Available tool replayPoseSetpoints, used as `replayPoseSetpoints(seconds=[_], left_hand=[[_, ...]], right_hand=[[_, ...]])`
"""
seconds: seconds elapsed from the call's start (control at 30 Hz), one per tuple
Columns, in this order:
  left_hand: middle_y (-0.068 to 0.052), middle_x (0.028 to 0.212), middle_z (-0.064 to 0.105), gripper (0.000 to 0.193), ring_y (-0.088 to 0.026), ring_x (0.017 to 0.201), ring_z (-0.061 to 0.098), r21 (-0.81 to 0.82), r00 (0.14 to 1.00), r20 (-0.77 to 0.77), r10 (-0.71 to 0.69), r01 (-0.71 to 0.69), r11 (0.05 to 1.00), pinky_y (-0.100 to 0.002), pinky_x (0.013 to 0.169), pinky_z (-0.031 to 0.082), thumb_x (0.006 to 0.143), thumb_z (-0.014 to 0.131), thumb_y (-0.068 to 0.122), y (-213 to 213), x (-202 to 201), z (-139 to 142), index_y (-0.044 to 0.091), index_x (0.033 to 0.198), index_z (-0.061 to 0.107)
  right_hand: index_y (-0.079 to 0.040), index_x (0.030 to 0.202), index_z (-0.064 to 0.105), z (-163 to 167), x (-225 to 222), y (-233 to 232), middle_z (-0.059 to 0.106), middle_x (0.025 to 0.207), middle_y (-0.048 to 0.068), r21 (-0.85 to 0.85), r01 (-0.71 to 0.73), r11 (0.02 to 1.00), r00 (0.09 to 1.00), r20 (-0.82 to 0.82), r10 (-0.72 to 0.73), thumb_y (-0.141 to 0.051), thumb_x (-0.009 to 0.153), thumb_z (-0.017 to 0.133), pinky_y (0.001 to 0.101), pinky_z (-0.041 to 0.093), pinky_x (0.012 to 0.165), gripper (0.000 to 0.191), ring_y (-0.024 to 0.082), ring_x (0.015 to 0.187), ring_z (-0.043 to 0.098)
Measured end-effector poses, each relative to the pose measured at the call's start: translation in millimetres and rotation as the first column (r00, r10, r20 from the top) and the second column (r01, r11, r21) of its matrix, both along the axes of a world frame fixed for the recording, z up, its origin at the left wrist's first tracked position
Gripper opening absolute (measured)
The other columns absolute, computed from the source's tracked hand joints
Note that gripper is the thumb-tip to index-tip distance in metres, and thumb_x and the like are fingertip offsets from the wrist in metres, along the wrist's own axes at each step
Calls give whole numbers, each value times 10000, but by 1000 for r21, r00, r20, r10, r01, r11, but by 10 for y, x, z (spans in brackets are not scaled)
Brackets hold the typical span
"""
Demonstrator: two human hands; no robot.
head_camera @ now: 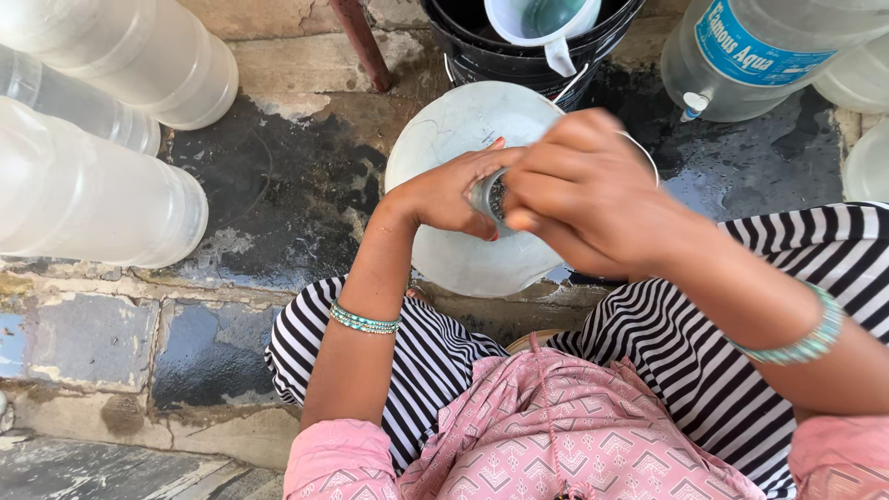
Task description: The person scrubs the inside of a large plastic water dispenser jar with a toothbrush, then wipes the exterior with a sponge. The task involves cleaning the jar thoroughly using water from a nearby bucket.
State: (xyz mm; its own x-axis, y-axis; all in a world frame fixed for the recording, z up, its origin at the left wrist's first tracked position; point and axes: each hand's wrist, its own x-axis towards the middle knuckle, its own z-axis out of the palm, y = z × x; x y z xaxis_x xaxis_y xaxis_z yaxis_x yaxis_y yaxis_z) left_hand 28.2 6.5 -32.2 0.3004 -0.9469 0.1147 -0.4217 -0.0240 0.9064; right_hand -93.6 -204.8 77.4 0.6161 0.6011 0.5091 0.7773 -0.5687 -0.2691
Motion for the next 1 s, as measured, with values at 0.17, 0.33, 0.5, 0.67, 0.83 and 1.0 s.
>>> replayPoseSetpoints(seconds=[0.17, 0.33, 0.5, 0.67, 0.83, 1.0], left_hand=[[-101, 1461, 595, 962, -255, 1453, 464, 70, 999, 27, 47, -49, 996, -465, 1317, 106, 595, 875, 139, 32, 0, -43, 140, 1483, 505], [-79, 1334, 706, 802, -227, 1377, 638, 82, 998, 65, -23, 17, 996, -456, 1397, 60, 651, 854, 125, 29, 24, -50, 123, 1405, 578], [-95, 1401, 627, 972, -254, 1394, 547, -58, 995, 103, -4, 10, 998, -467, 1334, 89, 613, 873, 151, 3, -7, -70, 70, 1491, 462], [-105, 1470, 485, 999, -277, 1431, 391, 19, 998, 11, 55, -55, 998, -461, 1239, 221, 568, 864, 173, 13, -49, -54, 81, 1475, 456], [-27, 1232, 688, 773, -230, 1300, 649, 51, 997, 73, -35, 31, 998, -508, 1364, 59, 624, 824, 140, -30, -49, 2, 106, 1351, 562], [-35, 1256, 659, 815, -247, 1315, 619, -25, 996, 88, -26, 29, 999, -492, 1345, 86, 612, 842, 131, -32, -52, -10, 97, 1368, 538]], right_hand=[[-63, 958, 668, -69, 119, 2, 652, 976, 63, 31, 2, 1000, 1000, -4, -2, -235, 958, 687, 464, 403, 944, 173, 298, 984, 570], [-159, 861, 651, 666, -240, -173, 663, 902, 22, 87, -76, 993, 986, 152, 62, -384, 921, 618, 505, 433, 868, 236, 282, 888, 566], [-101, 914, 679, 123, -39, -142, 656, 969, 47, 7, -108, 994, 992, 72, 107, -283, 956, 684, 488, 394, 914, 186, 297, 942, 559], [-100, 944, 670, -236, 191, -85, 654, 974, 33, -15, -82, 997, 995, -55, 81, -227, 900, 694, 458, 397, 912, 136, 287, 974, 571], [-64, 969, 661, 722, -178, -35, 652, 970, 63, 76, -163, 984, 980, 126, 153, -315, 914, 658, 479, 399, 917, 256, 317, 917, 569], [-64, 956, 670, 777, -149, 176, 668, 995, 70, 23, -119, 993, 985, 126, 115, -270, 938, 688, 476, 386, 932, 208, 299, 919, 559]])
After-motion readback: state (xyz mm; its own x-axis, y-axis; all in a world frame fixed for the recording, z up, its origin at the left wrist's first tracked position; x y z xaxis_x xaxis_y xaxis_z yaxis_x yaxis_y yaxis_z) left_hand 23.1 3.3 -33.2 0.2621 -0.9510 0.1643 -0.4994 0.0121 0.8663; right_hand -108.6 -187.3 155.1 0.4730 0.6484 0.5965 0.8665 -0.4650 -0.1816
